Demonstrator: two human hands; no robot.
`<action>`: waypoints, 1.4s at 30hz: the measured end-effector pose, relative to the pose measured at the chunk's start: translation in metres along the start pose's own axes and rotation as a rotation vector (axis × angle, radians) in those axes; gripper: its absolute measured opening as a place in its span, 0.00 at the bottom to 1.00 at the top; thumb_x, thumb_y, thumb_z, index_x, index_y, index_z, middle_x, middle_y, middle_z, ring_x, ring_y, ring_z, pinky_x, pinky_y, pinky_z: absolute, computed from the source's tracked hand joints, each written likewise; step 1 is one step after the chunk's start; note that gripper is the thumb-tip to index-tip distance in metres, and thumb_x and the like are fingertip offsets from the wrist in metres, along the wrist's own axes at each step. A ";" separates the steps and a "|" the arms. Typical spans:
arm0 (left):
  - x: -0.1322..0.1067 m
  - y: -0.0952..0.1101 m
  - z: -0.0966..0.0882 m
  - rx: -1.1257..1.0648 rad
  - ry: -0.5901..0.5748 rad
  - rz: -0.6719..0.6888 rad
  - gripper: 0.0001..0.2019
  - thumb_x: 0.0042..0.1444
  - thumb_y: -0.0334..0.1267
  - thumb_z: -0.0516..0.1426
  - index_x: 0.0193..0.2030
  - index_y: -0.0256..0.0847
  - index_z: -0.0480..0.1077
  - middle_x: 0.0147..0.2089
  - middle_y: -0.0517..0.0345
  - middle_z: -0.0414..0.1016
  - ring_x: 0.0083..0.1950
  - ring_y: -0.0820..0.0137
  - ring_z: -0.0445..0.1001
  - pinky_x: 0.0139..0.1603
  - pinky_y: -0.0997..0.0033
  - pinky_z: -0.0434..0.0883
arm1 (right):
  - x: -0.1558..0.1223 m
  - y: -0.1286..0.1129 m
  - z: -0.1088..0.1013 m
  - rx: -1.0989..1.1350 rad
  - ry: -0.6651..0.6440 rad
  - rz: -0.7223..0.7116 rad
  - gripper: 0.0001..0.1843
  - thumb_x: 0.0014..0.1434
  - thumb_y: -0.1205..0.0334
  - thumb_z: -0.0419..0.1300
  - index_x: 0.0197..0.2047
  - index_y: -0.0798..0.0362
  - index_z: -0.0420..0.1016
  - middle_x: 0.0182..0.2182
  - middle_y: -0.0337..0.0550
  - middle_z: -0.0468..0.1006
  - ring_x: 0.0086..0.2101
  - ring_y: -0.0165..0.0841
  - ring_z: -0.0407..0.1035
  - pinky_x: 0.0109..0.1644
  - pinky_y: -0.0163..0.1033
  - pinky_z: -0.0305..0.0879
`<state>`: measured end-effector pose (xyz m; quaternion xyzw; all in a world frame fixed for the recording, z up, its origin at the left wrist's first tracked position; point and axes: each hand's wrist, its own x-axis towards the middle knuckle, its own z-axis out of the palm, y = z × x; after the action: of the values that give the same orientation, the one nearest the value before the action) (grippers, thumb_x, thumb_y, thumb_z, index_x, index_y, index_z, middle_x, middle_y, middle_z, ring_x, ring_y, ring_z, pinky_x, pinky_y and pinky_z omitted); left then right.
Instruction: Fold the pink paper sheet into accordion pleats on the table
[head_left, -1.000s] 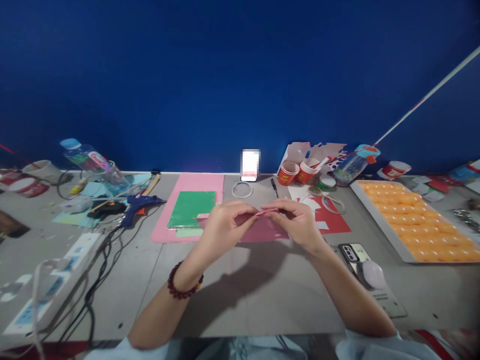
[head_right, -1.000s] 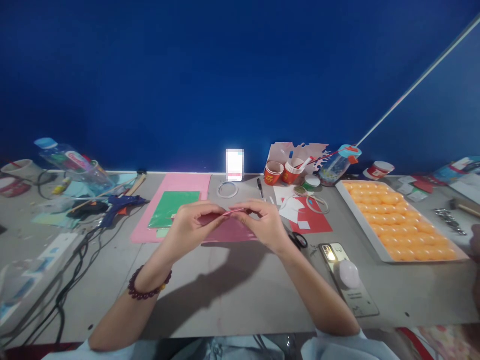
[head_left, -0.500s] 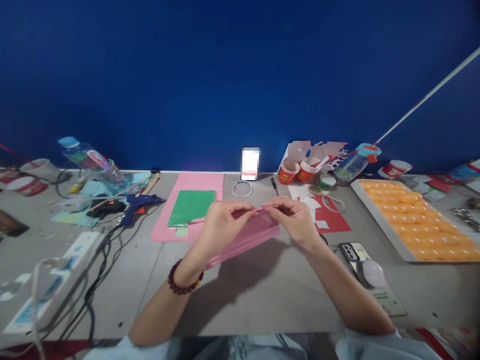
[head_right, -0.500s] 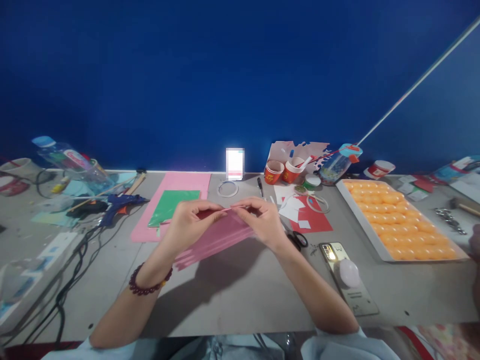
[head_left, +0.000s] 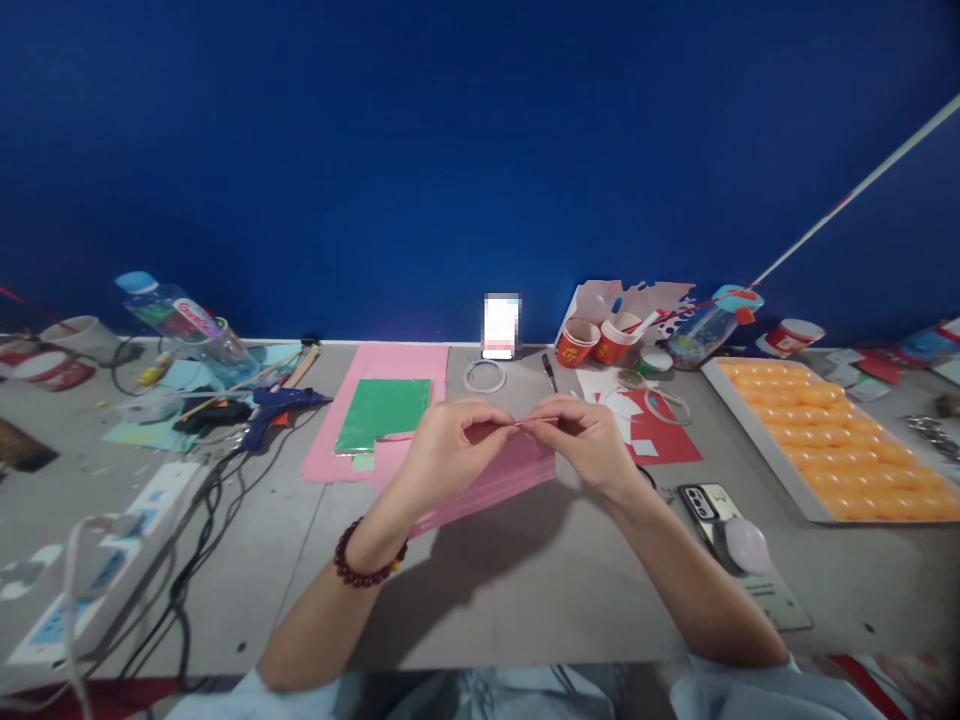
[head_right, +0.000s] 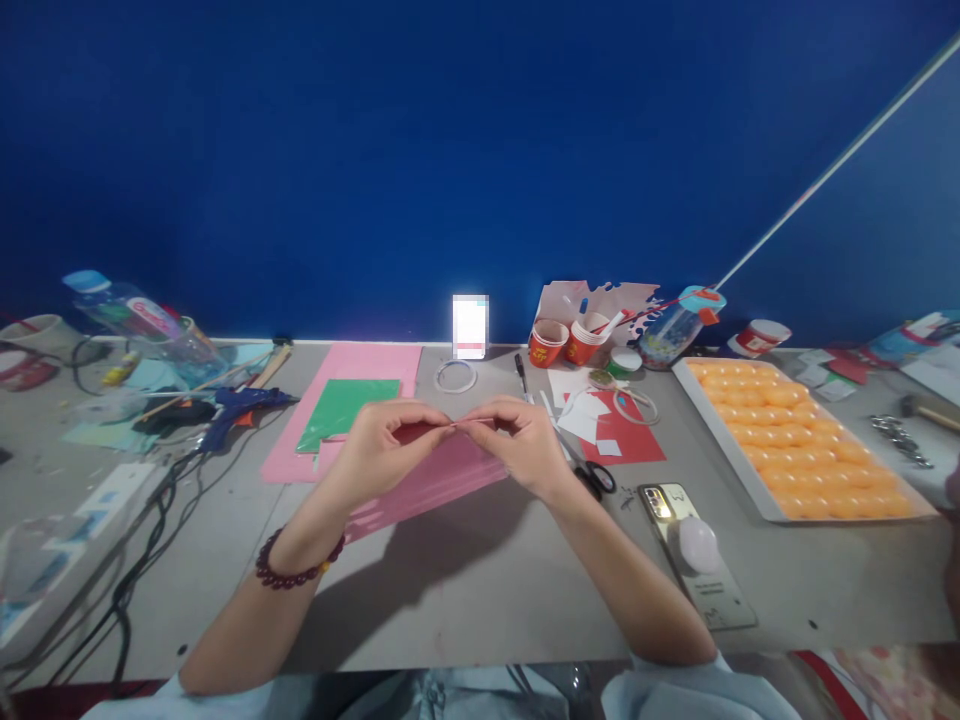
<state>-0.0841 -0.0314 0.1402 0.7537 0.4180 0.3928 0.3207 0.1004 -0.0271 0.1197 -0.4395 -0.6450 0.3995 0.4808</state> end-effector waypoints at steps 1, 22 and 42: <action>0.000 0.001 0.001 -0.007 0.001 0.006 0.07 0.58 0.33 0.57 0.33 0.41 0.77 0.34 0.57 0.79 0.34 0.70 0.75 0.35 0.72 0.70 | -0.001 0.000 0.000 -0.007 0.017 -0.012 0.04 0.52 0.60 0.65 0.29 0.50 0.81 0.27 0.41 0.77 0.28 0.31 0.67 0.30 0.36 0.61; 0.007 -0.013 0.008 -0.037 0.060 0.000 0.07 0.57 0.33 0.56 0.33 0.39 0.76 0.34 0.58 0.79 0.35 0.70 0.75 0.36 0.73 0.70 | 0.005 0.009 0.001 0.040 -0.001 0.113 0.13 0.57 0.51 0.60 0.40 0.46 0.82 0.42 0.42 0.81 0.45 0.39 0.73 0.50 0.44 0.66; 0.010 -0.020 -0.001 0.176 0.085 0.079 0.06 0.57 0.38 0.60 0.38 0.41 0.77 0.38 0.57 0.81 0.39 0.68 0.77 0.40 0.70 0.72 | 0.012 0.020 -0.004 0.001 0.065 0.044 0.07 0.53 0.57 0.63 0.33 0.47 0.83 0.34 0.41 0.83 0.38 0.37 0.75 0.46 0.42 0.69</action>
<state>-0.0898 -0.0136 0.1274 0.7775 0.4341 0.3986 0.2195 0.1063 -0.0094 0.1051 -0.4661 -0.6189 0.3957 0.4930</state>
